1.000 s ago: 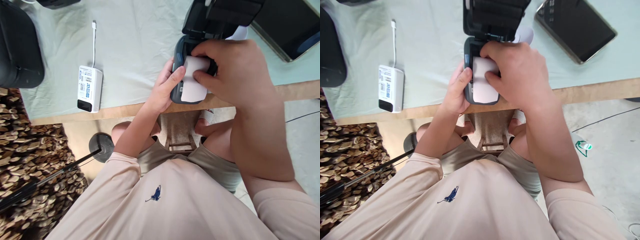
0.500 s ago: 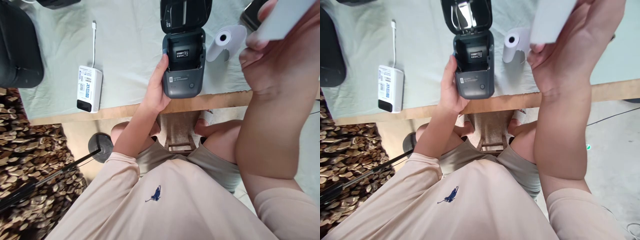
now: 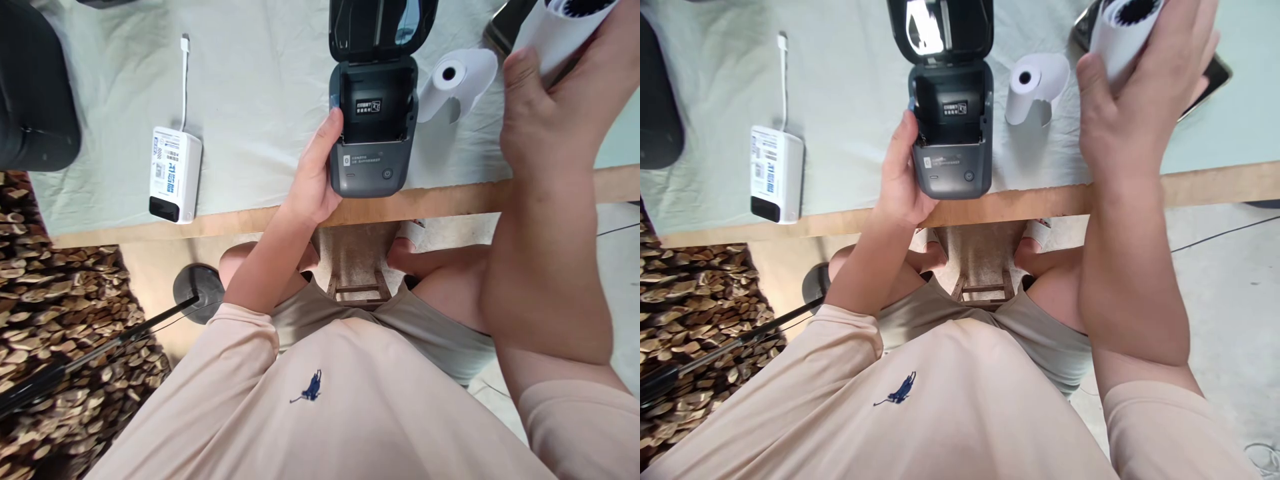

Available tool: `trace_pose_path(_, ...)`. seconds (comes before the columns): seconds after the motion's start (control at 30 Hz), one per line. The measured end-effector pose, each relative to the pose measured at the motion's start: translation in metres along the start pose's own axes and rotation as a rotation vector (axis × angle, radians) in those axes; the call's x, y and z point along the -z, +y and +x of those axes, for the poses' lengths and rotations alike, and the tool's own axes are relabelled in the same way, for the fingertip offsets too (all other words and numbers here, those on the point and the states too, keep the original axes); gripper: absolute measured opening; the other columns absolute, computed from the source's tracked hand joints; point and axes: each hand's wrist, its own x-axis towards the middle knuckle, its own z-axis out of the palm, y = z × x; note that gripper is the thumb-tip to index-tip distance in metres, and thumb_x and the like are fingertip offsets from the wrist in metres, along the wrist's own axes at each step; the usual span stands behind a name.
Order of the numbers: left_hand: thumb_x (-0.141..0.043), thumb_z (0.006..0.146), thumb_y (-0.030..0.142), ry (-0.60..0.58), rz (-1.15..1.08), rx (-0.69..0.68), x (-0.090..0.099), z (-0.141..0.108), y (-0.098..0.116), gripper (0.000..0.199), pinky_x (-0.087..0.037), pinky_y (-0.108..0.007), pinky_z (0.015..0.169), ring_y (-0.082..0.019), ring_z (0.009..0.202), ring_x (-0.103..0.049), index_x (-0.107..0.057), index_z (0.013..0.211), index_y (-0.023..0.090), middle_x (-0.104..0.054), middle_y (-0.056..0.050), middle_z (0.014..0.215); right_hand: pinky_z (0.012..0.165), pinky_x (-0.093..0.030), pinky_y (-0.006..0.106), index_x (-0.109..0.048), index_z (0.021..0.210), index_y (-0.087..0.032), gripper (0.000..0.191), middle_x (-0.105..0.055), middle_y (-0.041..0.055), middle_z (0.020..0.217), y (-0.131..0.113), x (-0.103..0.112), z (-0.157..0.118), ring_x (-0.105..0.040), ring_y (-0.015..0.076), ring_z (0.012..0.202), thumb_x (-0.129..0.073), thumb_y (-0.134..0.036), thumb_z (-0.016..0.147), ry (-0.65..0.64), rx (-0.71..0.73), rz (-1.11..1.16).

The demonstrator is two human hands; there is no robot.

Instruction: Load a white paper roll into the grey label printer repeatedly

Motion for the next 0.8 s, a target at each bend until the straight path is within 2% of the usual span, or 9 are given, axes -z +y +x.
trace_pose_path(0.07,-0.040,0.073,0.044,-0.001,0.012,-0.013,-0.001,0.000,-0.001,0.038,-0.047,-0.021,0.069,-0.013,0.076,-0.059,-0.051,0.102,0.022,-0.055,0.001,0.055,0.078,-0.030,0.025,-0.045,0.097,-0.014,0.051,-0.045,0.0031,0.087,-0.004,-0.001,0.000,-0.040,0.0076,0.082,-0.051,-0.046,0.059,0.006,-0.063,-0.120)
trace_pose_path(0.17,-0.039,0.074,0.045,0.011,0.040,-0.010,-0.001,0.000,-0.001,0.039,-0.047,-0.021,0.068,-0.012,0.072,-0.060,-0.050,0.103,0.023,-0.056,0.001,0.055,0.072,-0.031,0.023,-0.043,0.097,-0.020,0.043,-0.048,-0.0010,0.083,-0.006,-0.003,0.000,-0.039,0.0039,0.073,-0.055,-0.031,0.057,-0.019,-0.075,-0.074)
trace_pose_path(0.23,-0.038,0.074,0.045,0.019,0.054,-0.003,-0.001,0.001,-0.001,0.038,-0.047,-0.021,0.068,-0.012,0.071,-0.060,-0.050,0.103,0.023,-0.056,0.001,0.055,0.074,-0.031,0.025,-0.042,0.098,-0.023,0.044,-0.048,-0.0024,0.082,-0.006,-0.003,-0.001,-0.038,0.0026,0.070,-0.055,-0.024,0.056,-0.055,-0.106,-0.088)
trace_pose_path(0.33,-0.038,0.074,0.044,0.008,0.039,-0.002,-0.001,0.001,0.000,0.037,-0.047,-0.022,0.068,-0.012,0.071,-0.060,-0.051,0.102,0.023,-0.057,0.000,0.056,0.079,-0.030,0.028,-0.040,0.101,-0.024,0.050,-0.047,-0.0010,0.089,-0.007,-0.002,-0.001,-0.041,0.0057,0.078,-0.054,-0.017,0.054,-0.069,-0.114,-0.080)
trace_pose_path(0.4,-0.038,0.074,0.043,0.003,0.025,0.000,-0.002,0.002,0.001,0.036,-0.047,-0.022,0.070,-0.013,0.074,-0.060,-0.052,0.100,0.023,-0.058,0.000,0.058,0.081,-0.031,0.028,-0.040,0.103,-0.021,0.053,-0.043,0.0017,0.099,-0.013,-0.001,-0.002,-0.040,0.0101,0.091,-0.052,-0.014,0.053,0.000,-0.055,-0.016)
trace_pose_path(0.5,-0.036,0.075,0.042,-0.006,0.027,-0.010,-0.002,0.002,0.002,0.034,-0.048,-0.023,0.072,-0.014,0.079,-0.059,-0.053,0.097,0.022,-0.059,-0.001,0.063,0.088,-0.029,0.030,-0.040,0.106,-0.018,0.050,-0.040,0.0030,0.106,-0.028,0.002,-0.006,-0.038,0.0144,0.102,-0.050,-0.026,0.058,0.030,0.090,-0.038)
trace_pose_path(0.63,-0.032,0.077,0.040,-0.040,0.037,-0.028,-0.003,0.002,0.002,0.033,-0.048,-0.023,0.072,-0.014,0.082,-0.058,-0.054,0.093,0.020,-0.059,-0.002,0.076,0.093,-0.020,0.046,-0.038,0.106,-0.025,0.056,-0.041,-0.0012,0.107,-0.040,-0.002,-0.010,-0.029,0.0244,0.115,-0.044,-0.054,0.058,-0.102,0.228,-0.219)
trace_pose_path(0.7,-0.032,0.077,0.040,-0.039,0.036,-0.016,-0.003,0.002,0.001,0.034,-0.048,-0.022,0.072,-0.014,0.084,-0.057,-0.054,0.092,0.020,-0.059,-0.002,0.082,0.093,-0.013,0.054,-0.039,0.101,-0.026,0.053,-0.044,-0.0014,0.102,-0.040,-0.007,-0.009,-0.029,0.0250,0.115,-0.045,-0.055,0.057,-0.092,0.241,-0.254)
trace_pose_path(0.8,-0.033,0.076,0.041,-0.030,0.010,-0.010,-0.003,0.002,0.001,0.033,-0.047,-0.023,0.076,-0.014,0.085,-0.057,-0.054,0.092,0.019,-0.058,-0.002,0.088,0.093,-0.006,0.059,-0.042,0.094,-0.024,0.047,-0.047,-0.0013,0.094,-0.039,-0.012,-0.006,-0.034,0.0203,0.110,-0.045,-0.054,0.059,-0.093,0.216,-0.258)
